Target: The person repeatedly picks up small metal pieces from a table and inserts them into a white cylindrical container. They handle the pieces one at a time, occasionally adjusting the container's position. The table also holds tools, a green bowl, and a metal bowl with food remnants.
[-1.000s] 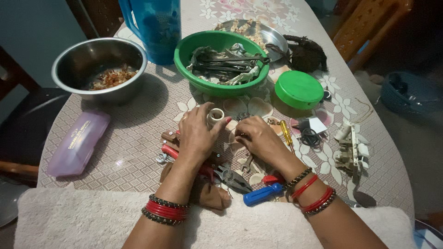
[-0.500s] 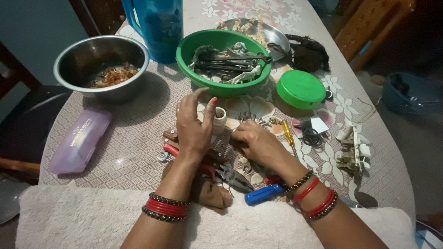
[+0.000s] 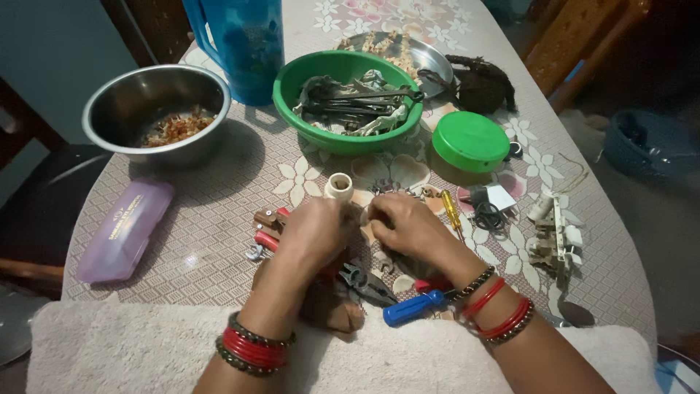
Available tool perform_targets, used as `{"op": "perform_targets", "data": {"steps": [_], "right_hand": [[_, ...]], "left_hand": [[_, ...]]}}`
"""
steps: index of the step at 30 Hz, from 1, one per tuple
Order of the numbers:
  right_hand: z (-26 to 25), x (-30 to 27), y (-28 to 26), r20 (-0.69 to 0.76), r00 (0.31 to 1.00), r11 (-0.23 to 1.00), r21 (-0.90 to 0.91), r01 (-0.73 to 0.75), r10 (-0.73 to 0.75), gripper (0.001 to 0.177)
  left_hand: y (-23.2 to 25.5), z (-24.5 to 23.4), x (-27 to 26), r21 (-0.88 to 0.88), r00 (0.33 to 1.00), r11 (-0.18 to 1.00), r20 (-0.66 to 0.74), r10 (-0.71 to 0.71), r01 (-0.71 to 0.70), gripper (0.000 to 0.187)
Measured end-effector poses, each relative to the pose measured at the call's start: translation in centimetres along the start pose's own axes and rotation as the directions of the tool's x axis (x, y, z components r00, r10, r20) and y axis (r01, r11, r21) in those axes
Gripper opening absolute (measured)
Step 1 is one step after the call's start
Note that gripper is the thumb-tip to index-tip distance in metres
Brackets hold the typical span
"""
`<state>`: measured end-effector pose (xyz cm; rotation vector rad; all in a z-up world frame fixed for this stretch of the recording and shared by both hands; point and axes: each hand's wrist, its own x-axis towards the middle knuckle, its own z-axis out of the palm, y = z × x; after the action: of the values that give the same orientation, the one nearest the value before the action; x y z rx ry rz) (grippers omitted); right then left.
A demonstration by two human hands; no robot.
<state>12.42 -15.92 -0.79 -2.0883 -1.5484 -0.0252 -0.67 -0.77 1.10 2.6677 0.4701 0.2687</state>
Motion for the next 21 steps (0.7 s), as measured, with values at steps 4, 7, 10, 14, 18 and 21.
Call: {"op": "perform_targets", "data": {"steps": [4, 7, 10, 14, 18, 21], "right_hand": [[-1.0, -0.1, -0.1, -0.089, 0.991, 0.99, 0.117, -0.085, 0.095, 0.018], [-1.5, 0.0, -0.6, -0.143, 0.983, 0.991, 0.091, -0.1, 0.112, 0.017], [-1.8, -0.1, -1.1, -0.216, 0.973, 0.995, 0.069, -0.074, 0.087, 0.018], [-1.9, -0.1, -1.2, -0.245, 0.965, 0.992, 0.097, -0.077, 0.099, 0.019], [-1.9, 0.0, -0.8, -0.228, 0.967, 0.988, 0.126, -0.09, 0.117, 0.019], [-1.6, 0.0, -0.5, -0.264, 0.961, 0.992, 0.114, -0.049, 0.077, 0.018]], "left_hand": [[-0.2, 1.7, -0.1, 0.114, 0.987, 0.991, -0.132, 0.09, -0.075, 0.014], [-0.2, 2.3, -0.1, 0.126, 0.986, 0.989, -0.139, 0.09, -0.073, 0.009], [-0.1, 2.4, -0.2, 0.121, 0.974, 0.987, -0.187, 0.129, -0.107, 0.008], [0.1, 2.3, -0.1, 0.109, 0.987, 0.991, -0.133, 0.09, -0.076, 0.009], [0.3, 2.1, 0.0, 0.106, 0.994, 0.994, -0.1, 0.038, -0.027, 0.016], [0.5, 1.7, -0.3, 0.082, 0.988, 0.995, -0.141, 0.064, -0.052, 0.021]]}}
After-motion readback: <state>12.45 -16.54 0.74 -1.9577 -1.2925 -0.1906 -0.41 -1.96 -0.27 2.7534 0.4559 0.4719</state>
